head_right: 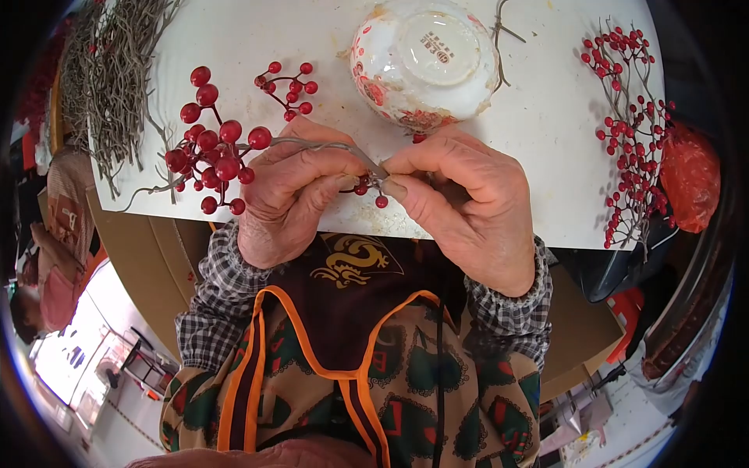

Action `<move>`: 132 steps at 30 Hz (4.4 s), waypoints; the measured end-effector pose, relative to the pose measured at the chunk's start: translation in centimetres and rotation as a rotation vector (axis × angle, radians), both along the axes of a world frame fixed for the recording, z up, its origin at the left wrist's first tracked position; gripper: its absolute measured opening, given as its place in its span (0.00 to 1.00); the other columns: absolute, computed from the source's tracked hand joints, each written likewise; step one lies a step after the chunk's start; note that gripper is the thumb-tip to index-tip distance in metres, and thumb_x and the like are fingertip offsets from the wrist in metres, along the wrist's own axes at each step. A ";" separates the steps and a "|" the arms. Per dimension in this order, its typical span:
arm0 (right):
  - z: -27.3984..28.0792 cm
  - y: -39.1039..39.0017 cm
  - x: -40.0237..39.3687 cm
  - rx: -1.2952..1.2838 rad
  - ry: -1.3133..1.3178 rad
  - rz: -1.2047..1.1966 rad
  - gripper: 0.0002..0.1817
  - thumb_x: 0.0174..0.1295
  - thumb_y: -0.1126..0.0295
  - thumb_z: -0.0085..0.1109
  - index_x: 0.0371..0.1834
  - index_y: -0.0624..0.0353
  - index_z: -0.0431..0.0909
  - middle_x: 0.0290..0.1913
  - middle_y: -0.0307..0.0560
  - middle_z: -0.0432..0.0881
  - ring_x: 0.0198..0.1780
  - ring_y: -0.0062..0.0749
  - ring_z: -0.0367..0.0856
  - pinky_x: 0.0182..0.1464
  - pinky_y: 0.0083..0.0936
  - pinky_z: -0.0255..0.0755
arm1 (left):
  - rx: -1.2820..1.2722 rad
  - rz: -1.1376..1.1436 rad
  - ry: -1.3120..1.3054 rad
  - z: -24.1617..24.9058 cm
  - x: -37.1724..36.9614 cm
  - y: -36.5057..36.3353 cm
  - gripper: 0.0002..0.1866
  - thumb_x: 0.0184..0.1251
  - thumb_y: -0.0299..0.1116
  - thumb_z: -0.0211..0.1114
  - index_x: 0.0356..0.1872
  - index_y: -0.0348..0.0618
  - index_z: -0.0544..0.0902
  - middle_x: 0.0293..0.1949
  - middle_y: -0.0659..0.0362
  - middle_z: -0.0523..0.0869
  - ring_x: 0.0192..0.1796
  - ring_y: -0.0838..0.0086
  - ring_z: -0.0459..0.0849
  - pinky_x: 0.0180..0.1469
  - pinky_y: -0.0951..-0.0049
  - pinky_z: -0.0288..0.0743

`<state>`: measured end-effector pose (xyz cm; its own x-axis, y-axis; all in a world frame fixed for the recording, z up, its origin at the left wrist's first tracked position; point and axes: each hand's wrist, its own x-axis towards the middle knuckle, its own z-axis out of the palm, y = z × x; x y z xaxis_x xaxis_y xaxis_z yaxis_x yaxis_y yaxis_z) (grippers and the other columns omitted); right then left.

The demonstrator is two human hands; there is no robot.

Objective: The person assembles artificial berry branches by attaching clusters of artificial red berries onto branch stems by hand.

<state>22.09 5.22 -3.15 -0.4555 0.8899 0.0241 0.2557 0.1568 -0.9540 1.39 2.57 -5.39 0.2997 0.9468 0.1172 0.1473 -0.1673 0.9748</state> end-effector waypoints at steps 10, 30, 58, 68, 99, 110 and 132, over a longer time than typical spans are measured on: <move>-0.2 0.2 0.1 0.010 -0.042 0.045 0.08 0.54 0.79 0.64 0.38 0.66 0.81 0.29 0.44 0.80 0.27 0.24 0.76 0.29 0.18 0.69 | 0.086 -0.057 0.221 -0.1 -0.1 0.1 0.07 0.60 0.20 0.63 0.39 0.38 0.83 0.41 0.54 0.82 0.46 0.66 0.80 0.46 0.70 0.76; 0.1 0.2 0.9 -0.043 -0.028 0.049 0.08 0.53 0.81 0.64 0.37 0.66 0.81 0.30 0.45 0.80 0.28 0.24 0.77 0.29 0.18 0.70 | 0.178 -0.136 0.415 1.0 -0.2 0.6 0.12 0.53 0.17 0.65 0.39 0.39 0.83 0.40 0.53 0.83 0.45 0.64 0.80 0.48 0.67 0.74; -0.3 0.1 1.1 -0.058 -0.053 0.093 0.07 0.53 0.82 0.63 0.36 0.65 0.81 0.30 0.45 0.80 0.27 0.24 0.79 0.30 0.18 0.72 | 0.143 -0.161 0.373 0.8 0.0 0.6 0.13 0.53 0.15 0.63 0.40 0.40 0.83 0.41 0.55 0.83 0.45 0.66 0.78 0.46 0.69 0.74; -0.3 0.1 1.0 -0.093 -0.060 0.100 0.07 0.53 0.82 0.62 0.36 0.65 0.81 0.30 0.44 0.80 0.28 0.23 0.79 0.30 0.18 0.72 | 0.131 -0.161 0.426 0.8 0.0 0.5 0.14 0.50 0.15 0.63 0.39 0.41 0.83 0.41 0.55 0.83 0.44 0.65 0.78 0.45 0.67 0.72; -1.6 -0.8 0.5 -0.071 0.070 -0.022 0.05 0.57 0.79 0.62 0.37 0.65 0.80 0.30 0.41 0.78 0.27 0.19 0.73 0.29 0.16 0.68 | 0.080 -0.055 0.338 1.3 0.0 -0.4 0.14 0.53 0.18 0.68 0.42 0.38 0.83 0.42 0.54 0.85 0.47 0.65 0.81 0.47 0.69 0.75; -1.6 -1.3 -0.5 -0.019 0.030 -0.036 0.06 0.55 0.81 0.62 0.37 0.65 0.80 0.30 0.43 0.78 0.27 0.22 0.75 0.29 0.18 0.70 | 0.121 0.097 0.238 -0.3 0.5 -1.1 0.13 0.54 0.13 0.66 0.40 0.37 0.82 0.39 0.55 0.85 0.43 0.67 0.81 0.44 0.70 0.75; -1.8 -2.3 -1.1 0.068 -0.008 -0.131 0.09 0.54 0.83 0.62 0.39 0.63 0.80 0.33 0.42 0.79 0.27 0.21 0.76 0.28 0.16 0.69 | 0.233 0.131 0.322 -0.5 0.7 -0.6 0.12 0.50 0.14 0.68 0.37 0.38 0.83 0.35 0.57 0.86 0.39 0.70 0.82 0.40 0.74 0.74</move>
